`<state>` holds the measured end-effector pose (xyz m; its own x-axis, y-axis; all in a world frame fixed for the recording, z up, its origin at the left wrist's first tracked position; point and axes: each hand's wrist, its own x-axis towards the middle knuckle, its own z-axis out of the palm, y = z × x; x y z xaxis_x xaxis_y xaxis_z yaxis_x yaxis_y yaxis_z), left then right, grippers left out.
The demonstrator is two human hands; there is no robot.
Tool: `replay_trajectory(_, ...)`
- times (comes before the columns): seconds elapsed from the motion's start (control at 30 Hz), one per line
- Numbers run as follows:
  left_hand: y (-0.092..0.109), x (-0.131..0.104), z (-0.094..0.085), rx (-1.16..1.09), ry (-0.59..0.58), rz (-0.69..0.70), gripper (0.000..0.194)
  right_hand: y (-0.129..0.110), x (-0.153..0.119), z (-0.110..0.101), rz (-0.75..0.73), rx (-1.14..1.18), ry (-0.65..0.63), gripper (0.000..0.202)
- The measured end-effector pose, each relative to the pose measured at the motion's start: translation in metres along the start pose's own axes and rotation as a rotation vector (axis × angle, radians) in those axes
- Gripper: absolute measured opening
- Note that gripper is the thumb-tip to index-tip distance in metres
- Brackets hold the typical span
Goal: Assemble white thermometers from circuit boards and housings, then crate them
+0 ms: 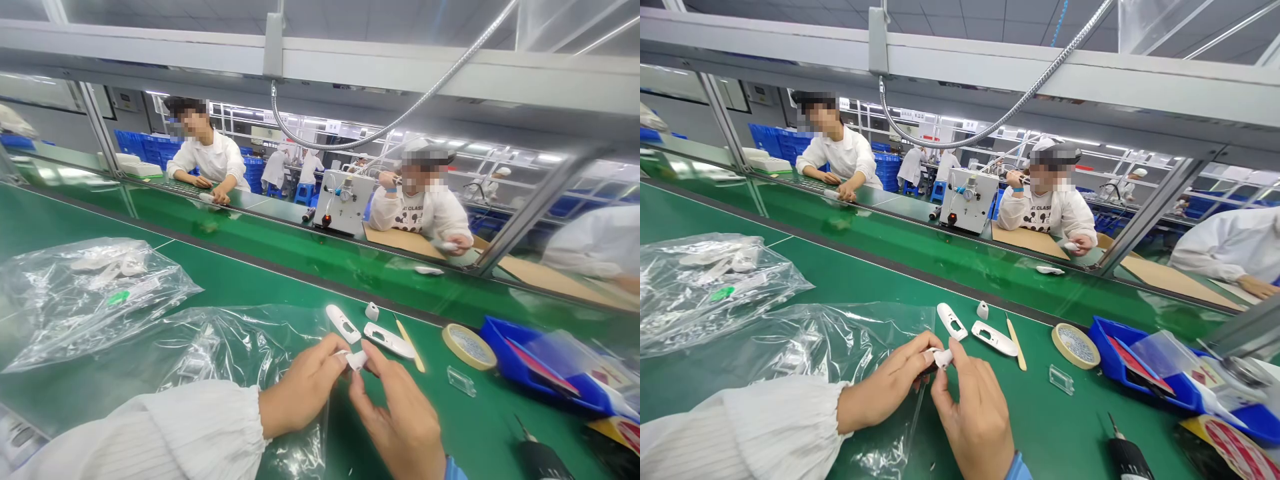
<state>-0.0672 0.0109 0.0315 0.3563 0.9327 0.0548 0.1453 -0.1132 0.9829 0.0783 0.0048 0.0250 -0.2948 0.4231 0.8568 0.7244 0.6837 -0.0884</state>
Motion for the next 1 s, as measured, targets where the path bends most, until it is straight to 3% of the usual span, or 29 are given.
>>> replay_trajectory(0.37,0.007,-0.003,-0.004,0.085,0.057,0.037,0.019,-0.002,-0.002,-0.004,0.020,0.072,-0.053,0.033)
replay_trajectory(0.73,0.008,-0.009,-0.008,0.353,0.099,0.379,0.019,-0.003,-0.007,-0.012,0.159,0.128,-0.100,0.028)
replay_trajectory(1.0,0.008,-0.009,-0.010,0.485,0.089,0.510,0.022,-0.003,-0.004,-0.014,0.109,0.264,-0.021,0.032)
